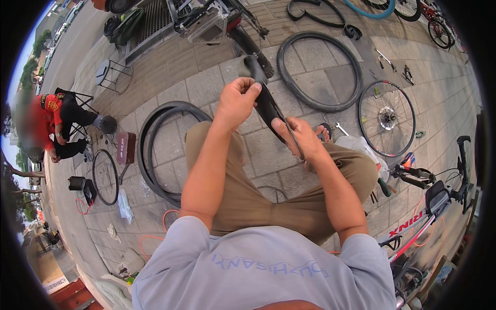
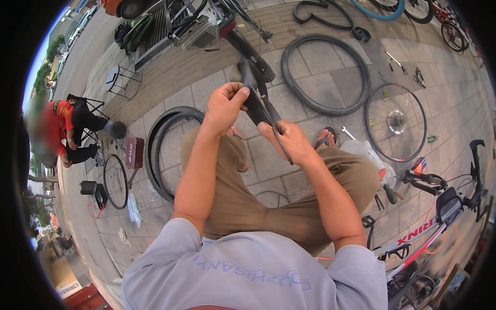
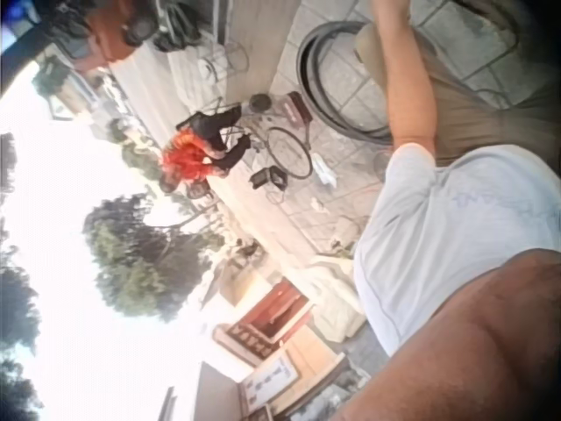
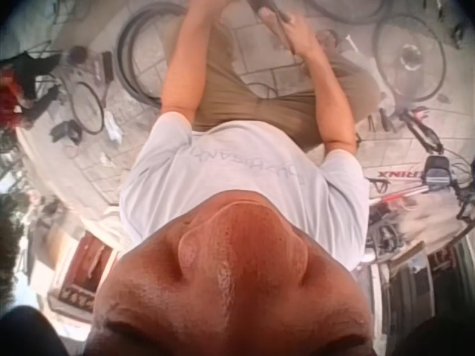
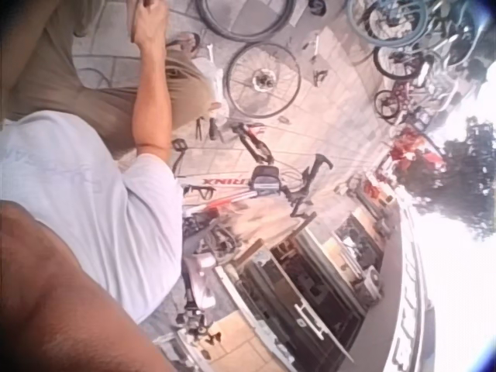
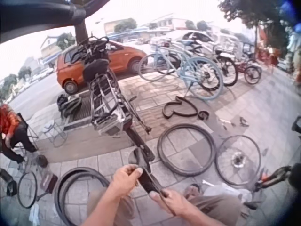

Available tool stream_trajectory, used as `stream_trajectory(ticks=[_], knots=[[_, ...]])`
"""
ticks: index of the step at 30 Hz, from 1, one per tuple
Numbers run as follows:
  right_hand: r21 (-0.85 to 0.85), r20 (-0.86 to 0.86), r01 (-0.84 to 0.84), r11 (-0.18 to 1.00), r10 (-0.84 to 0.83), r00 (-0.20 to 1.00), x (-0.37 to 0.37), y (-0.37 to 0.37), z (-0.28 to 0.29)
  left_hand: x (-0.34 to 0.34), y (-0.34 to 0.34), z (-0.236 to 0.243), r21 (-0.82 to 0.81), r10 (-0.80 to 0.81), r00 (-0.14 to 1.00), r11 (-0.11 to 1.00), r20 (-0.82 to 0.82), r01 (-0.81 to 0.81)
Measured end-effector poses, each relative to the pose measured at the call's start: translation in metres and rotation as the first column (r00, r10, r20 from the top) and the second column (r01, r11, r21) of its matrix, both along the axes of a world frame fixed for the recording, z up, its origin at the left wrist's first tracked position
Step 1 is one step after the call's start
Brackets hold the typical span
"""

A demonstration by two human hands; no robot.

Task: The person sits on the ground and repeatedly rubs a small section of a bicycle inner tube with a sanding tool. The person holds the tube with both hands and works on the same spot for the duration of the clip.

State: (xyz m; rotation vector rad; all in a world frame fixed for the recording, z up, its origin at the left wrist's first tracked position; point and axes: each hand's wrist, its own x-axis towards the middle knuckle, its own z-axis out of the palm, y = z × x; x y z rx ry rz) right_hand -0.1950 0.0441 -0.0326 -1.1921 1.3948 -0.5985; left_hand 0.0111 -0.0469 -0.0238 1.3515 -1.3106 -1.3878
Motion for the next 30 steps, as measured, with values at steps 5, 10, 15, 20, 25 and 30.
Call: stream_trajectory(ticks=[5,10,15,20,25,30], knots=[[0.072,0.127,0.011,0.997,-0.021,0.992,0.002,0.001,0.002,-0.001,0.002,-0.004,0.077,0.047,0.972,0.997,-0.231,-0.029],[0.076,0.203,-0.031,0.997,0.015,0.979,0.002,0.002,0.001,0.005,0.003,-0.009,0.178,-0.006,0.887,0.979,-0.462,0.100],[0.076,0.285,-0.032,0.997,0.009,0.958,0.000,-0.001,-0.005,-0.001,0.010,-0.003,0.182,-0.072,0.858,0.965,-0.508,0.188],[0.019,0.307,-0.072,0.997,0.062,0.950,-0.001,-0.004,-0.011,-0.002,0.011,-0.001,0.192,-0.083,0.827,0.955,-0.557,0.226],[0.036,0.352,-0.133,0.990,0.112,0.929,-0.005,-0.004,-0.003,-0.001,0.012,-0.003,0.158,-0.110,0.810,0.957,-0.576,0.242],[0.021,0.405,-0.083,0.996,0.067,0.912,-0.003,-0.002,-0.003,-0.007,0.016,-0.003,0.152,-0.070,0.799,0.968,-0.597,0.198]])
